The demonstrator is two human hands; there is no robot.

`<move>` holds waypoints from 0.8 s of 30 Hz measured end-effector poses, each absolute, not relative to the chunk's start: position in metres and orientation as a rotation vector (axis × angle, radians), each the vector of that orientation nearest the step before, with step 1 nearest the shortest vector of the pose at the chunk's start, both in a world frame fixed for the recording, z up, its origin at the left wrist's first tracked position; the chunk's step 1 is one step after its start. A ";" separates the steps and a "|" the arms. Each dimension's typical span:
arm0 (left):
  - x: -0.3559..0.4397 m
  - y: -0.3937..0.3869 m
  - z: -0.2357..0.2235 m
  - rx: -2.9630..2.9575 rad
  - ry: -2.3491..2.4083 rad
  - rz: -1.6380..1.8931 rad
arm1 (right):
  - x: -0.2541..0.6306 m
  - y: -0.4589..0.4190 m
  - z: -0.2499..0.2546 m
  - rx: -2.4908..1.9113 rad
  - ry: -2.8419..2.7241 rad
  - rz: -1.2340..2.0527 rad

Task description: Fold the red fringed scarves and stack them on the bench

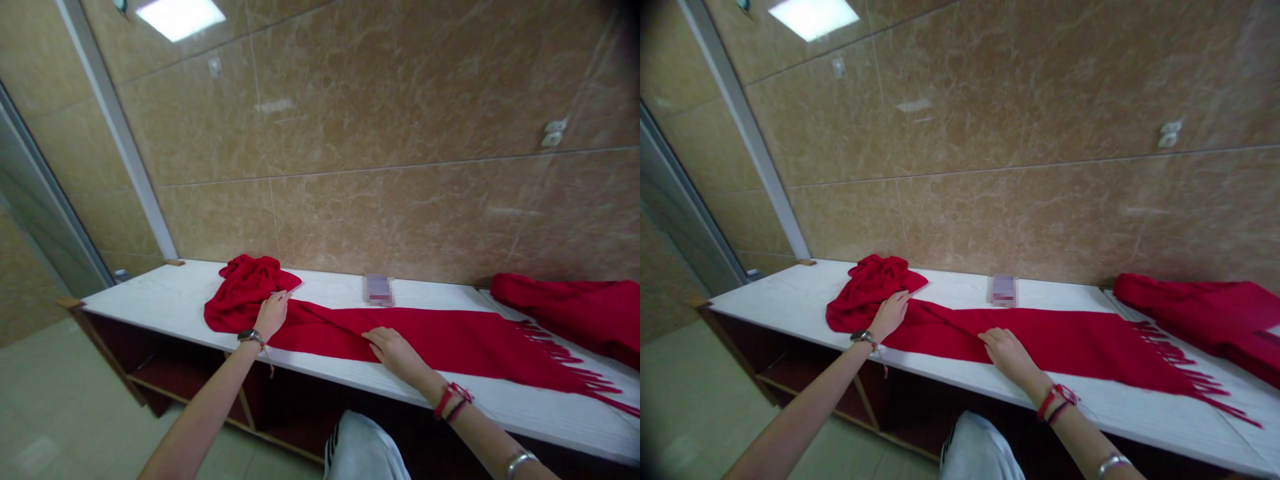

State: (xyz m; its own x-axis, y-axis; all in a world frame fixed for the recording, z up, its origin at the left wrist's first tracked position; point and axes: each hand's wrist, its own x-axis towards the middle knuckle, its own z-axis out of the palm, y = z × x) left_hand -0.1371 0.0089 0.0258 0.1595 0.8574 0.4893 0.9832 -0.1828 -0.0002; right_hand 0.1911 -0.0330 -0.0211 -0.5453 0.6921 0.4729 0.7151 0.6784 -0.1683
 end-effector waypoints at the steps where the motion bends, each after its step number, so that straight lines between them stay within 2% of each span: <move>1: -0.154 0.012 0.030 -2.077 -1.818 -0.524 | 0.191 -0.032 -0.022 -1.076 -2.386 -0.063; 7: -0.233 0.026 0.036 -1.862 -2.092 -0.349 | 0.174 -0.018 -0.015 -1.093 -2.355 -0.076; 13: -0.242 0.041 0.041 -1.721 -2.115 -0.425 | 0.133 -0.006 -0.012 -1.030 -2.420 0.042; 16: -0.242 0.055 0.049 -1.778 -2.204 -0.351 | 0.129 -0.005 -0.024 -1.011 -2.381 0.078; 19: -0.257 0.070 0.068 -1.809 -2.284 -0.329 | 0.134 -0.002 -0.036 -1.016 -2.303 0.154; 24: -0.318 0.069 0.132 -1.481 -2.262 -0.524 | 0.143 0.006 -0.049 -1.103 -2.140 0.136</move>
